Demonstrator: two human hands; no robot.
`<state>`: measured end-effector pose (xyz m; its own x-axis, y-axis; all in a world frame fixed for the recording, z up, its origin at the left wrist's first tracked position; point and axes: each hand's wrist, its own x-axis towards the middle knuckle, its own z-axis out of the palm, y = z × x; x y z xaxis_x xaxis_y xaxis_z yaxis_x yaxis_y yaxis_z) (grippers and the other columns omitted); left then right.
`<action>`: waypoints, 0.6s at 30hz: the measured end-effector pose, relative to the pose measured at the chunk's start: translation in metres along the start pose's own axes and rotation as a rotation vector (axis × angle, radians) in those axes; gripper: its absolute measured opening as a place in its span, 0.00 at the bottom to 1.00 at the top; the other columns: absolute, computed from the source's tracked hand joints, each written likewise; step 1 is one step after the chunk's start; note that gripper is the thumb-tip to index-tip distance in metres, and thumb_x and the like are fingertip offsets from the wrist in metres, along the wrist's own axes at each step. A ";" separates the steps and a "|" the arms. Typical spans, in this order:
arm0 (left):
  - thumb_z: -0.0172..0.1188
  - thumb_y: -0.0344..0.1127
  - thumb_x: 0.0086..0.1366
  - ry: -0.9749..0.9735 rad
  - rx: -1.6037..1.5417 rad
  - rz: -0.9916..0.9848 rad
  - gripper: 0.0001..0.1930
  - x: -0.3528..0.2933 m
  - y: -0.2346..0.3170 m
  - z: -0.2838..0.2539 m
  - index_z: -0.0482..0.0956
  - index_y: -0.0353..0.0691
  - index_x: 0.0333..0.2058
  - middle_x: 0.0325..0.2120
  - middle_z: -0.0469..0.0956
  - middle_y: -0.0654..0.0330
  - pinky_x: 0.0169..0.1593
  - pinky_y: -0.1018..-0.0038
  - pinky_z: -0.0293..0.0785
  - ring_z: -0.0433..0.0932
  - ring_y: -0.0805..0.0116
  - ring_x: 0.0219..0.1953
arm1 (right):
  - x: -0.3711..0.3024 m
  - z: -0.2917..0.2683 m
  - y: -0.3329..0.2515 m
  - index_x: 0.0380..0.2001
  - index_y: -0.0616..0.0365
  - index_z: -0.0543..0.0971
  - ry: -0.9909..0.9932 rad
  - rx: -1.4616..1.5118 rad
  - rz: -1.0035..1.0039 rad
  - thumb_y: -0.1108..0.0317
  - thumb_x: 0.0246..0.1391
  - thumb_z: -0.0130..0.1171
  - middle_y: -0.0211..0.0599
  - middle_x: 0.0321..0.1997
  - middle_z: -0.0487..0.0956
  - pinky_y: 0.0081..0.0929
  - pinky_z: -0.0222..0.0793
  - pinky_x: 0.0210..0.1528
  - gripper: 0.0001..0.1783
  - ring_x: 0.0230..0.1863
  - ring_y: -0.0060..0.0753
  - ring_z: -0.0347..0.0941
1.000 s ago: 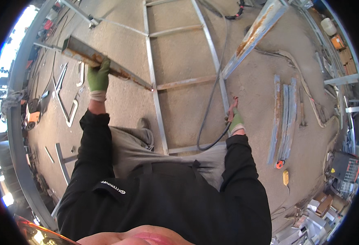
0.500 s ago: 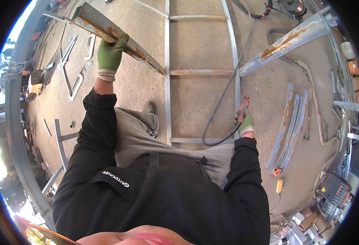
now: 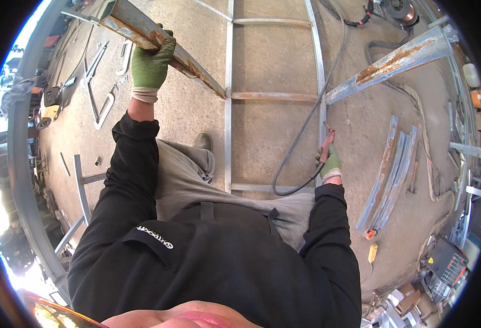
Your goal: The person welds a metal frame using a handheld welding torch. They position a rusty metal bar onto the frame, then weld it in place, producing bright sparks. The person repeats this process on another section of the frame.
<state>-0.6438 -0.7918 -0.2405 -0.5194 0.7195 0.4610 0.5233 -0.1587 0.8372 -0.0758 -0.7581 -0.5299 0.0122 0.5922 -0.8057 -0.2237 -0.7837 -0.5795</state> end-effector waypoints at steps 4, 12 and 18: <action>0.71 0.41 0.65 -0.025 0.068 -0.052 0.17 0.000 -0.004 -0.003 0.83 0.36 0.47 0.38 0.87 0.56 0.46 0.69 0.81 0.85 0.66 0.39 | 0.003 0.000 0.001 0.52 0.47 0.80 0.004 -0.013 -0.014 0.37 0.59 0.65 0.31 0.36 0.81 0.36 0.69 0.26 0.30 0.27 0.37 0.76; 0.70 0.36 0.66 -0.001 -0.052 -0.076 0.16 0.001 -0.005 -0.001 0.82 0.34 0.47 0.39 0.87 0.57 0.47 0.71 0.81 0.85 0.69 0.40 | 0.015 -0.006 0.010 0.54 0.45 0.81 -0.006 0.004 -0.050 0.36 0.57 0.65 0.31 0.39 0.83 0.39 0.72 0.29 0.31 0.28 0.38 0.77; 0.75 0.44 0.63 -0.114 0.137 -0.181 0.23 -0.013 -0.018 -0.009 0.81 0.31 0.47 0.39 0.86 0.54 0.45 0.71 0.80 0.84 0.68 0.42 | 0.012 -0.019 -0.002 0.59 0.43 0.78 0.061 0.120 -0.060 0.33 0.57 0.63 0.29 0.40 0.80 0.37 0.68 0.29 0.35 0.29 0.37 0.75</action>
<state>-0.6524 -0.8042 -0.2594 -0.5377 0.8005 0.2648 0.5194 0.0672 0.8519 -0.0564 -0.7528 -0.5403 0.0877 0.6217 -0.7783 -0.3360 -0.7171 -0.6107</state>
